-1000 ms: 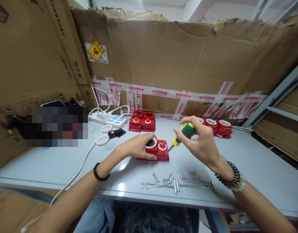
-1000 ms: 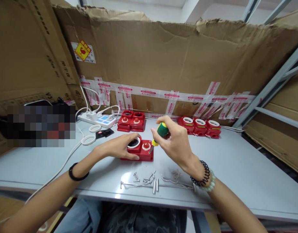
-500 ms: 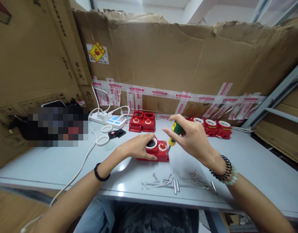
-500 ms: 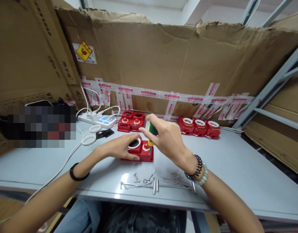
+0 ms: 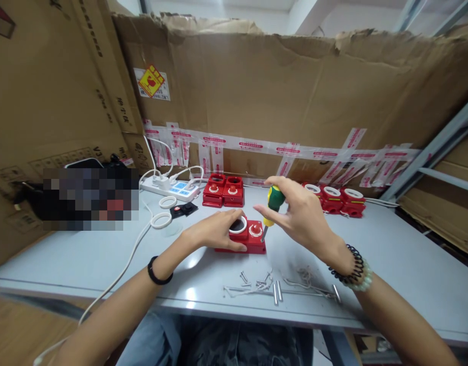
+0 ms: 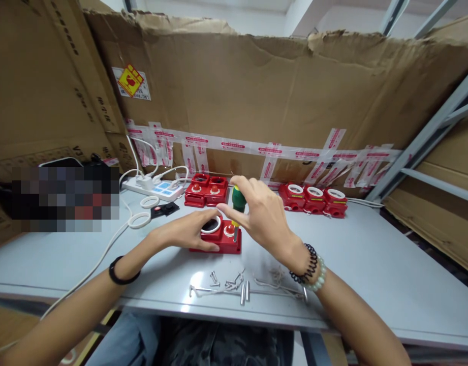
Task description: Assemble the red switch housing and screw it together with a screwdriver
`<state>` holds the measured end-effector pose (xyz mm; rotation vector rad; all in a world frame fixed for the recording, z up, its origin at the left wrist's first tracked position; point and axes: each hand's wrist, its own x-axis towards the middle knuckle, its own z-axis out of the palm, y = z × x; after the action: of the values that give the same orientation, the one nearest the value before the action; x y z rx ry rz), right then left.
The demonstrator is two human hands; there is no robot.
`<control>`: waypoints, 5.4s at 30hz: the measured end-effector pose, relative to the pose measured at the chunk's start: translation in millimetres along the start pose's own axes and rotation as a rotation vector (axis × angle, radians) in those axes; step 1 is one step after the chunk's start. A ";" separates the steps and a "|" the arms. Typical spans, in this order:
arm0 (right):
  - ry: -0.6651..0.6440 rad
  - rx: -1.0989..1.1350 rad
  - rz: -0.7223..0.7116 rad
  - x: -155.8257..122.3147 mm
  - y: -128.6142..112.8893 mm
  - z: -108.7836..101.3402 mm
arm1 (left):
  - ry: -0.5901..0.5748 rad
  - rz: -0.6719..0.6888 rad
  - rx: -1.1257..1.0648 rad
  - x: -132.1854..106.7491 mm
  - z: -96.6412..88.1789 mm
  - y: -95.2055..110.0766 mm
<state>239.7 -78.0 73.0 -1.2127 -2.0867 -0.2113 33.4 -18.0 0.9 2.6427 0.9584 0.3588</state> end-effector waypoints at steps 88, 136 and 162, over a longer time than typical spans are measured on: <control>-0.269 0.153 -0.042 0.8 -0.2 -17.8 | 0.011 -0.015 -0.001 -0.4 0.7 0.6; -0.422 0.606 0.025 6.0 10.7 -18.6 | 0.012 0.005 -0.006 -0.1 1.4 -1.7; -0.344 0.581 0.078 2.0 6.1 -22.8 | 0.007 0.013 0.013 -0.9 -1.2 1.4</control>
<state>255.2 -83.8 90.0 -1.0092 -2.1547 0.6405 33.1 -19.4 2.4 2.6626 0.9496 0.3662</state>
